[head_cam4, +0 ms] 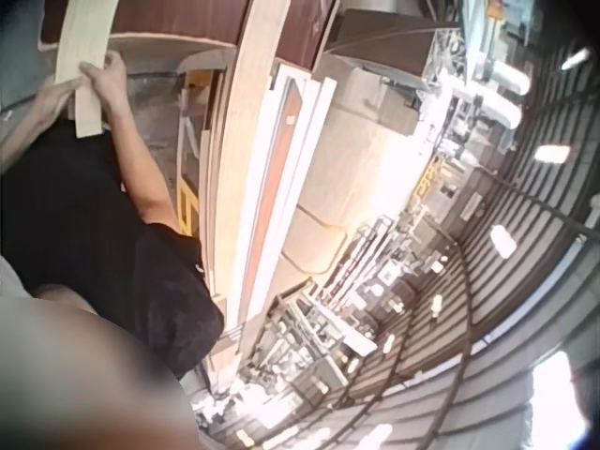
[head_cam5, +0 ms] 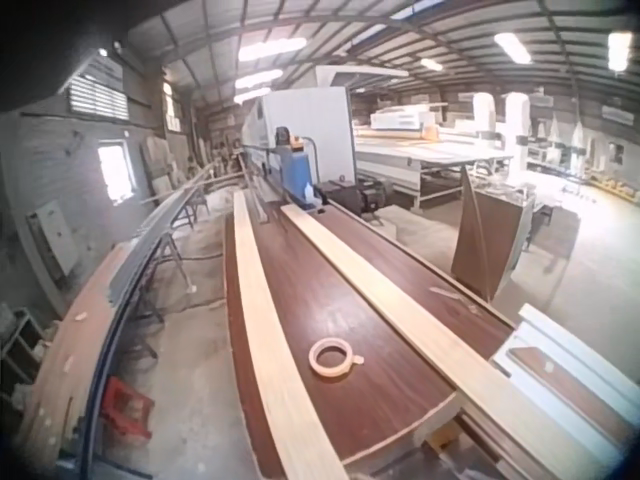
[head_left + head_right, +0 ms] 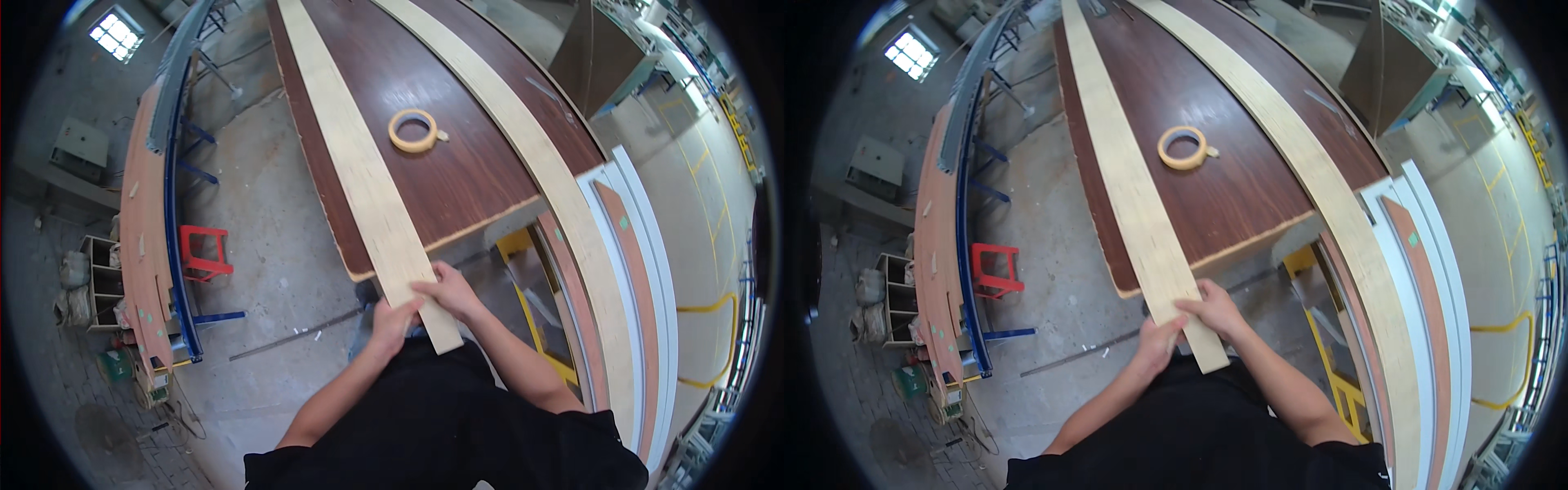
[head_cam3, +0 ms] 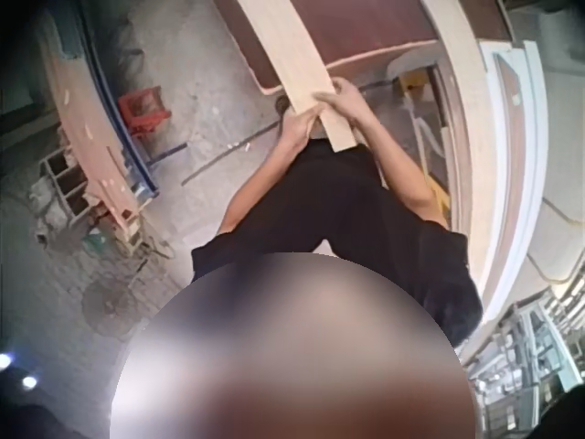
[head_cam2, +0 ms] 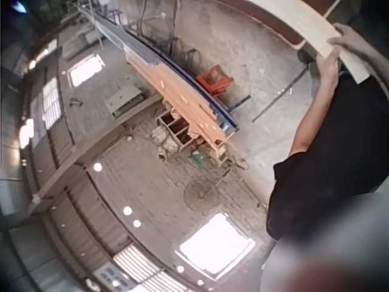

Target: Taping and organizing curved wood pieces in a manufacturing setting.

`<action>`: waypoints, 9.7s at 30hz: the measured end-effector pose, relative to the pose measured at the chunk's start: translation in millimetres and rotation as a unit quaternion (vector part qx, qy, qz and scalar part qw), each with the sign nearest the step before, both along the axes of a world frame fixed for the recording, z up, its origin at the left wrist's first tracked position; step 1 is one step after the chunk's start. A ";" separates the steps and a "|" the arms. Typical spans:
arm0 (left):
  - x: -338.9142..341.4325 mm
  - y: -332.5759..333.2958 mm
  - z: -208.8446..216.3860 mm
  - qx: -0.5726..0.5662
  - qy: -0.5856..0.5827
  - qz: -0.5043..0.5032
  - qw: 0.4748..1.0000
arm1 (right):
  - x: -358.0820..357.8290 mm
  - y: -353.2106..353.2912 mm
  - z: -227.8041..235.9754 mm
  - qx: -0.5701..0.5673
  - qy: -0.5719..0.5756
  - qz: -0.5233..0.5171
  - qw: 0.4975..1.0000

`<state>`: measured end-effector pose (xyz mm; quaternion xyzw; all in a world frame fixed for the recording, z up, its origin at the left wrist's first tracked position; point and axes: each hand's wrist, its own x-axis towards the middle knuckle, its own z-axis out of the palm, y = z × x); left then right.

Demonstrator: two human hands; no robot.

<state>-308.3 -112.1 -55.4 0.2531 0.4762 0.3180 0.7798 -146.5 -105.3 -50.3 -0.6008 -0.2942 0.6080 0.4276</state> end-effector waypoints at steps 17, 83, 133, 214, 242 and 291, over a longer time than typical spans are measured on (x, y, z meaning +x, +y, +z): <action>-21.3 115.7 50.0 0.192 0.250 0.011 0.949 | 50.7 -37.3 72.3 -0.043 -0.047 0.061 0.996; -15.4 131.8 63.3 -0.019 0.223 -0.377 0.899 | 88.7 -303.5 99.6 -0.020 -0.647 0.092 0.757; -414.1 165.5 32.9 0.065 -0.154 0.324 0.931 | -165.2 -460.4 72.9 0.002 -0.657 0.224 0.720; -1638.9 -58.5 -141.3 -0.062 0.046 0.166 0.983 | -1613.8 15.7 -121.8 -0.032 -0.106 0.143 0.983; -1627.4 -12.0 -136.0 -0.093 0.012 0.206 0.974 | -1645.2 17.8 -122.0 -0.034 0.125 -0.029 0.991; -1550.7 27.0 -132.1 -0.027 0.056 0.005 0.998 | -1517.7 59.4 -151.6 0.029 -0.302 0.030 0.952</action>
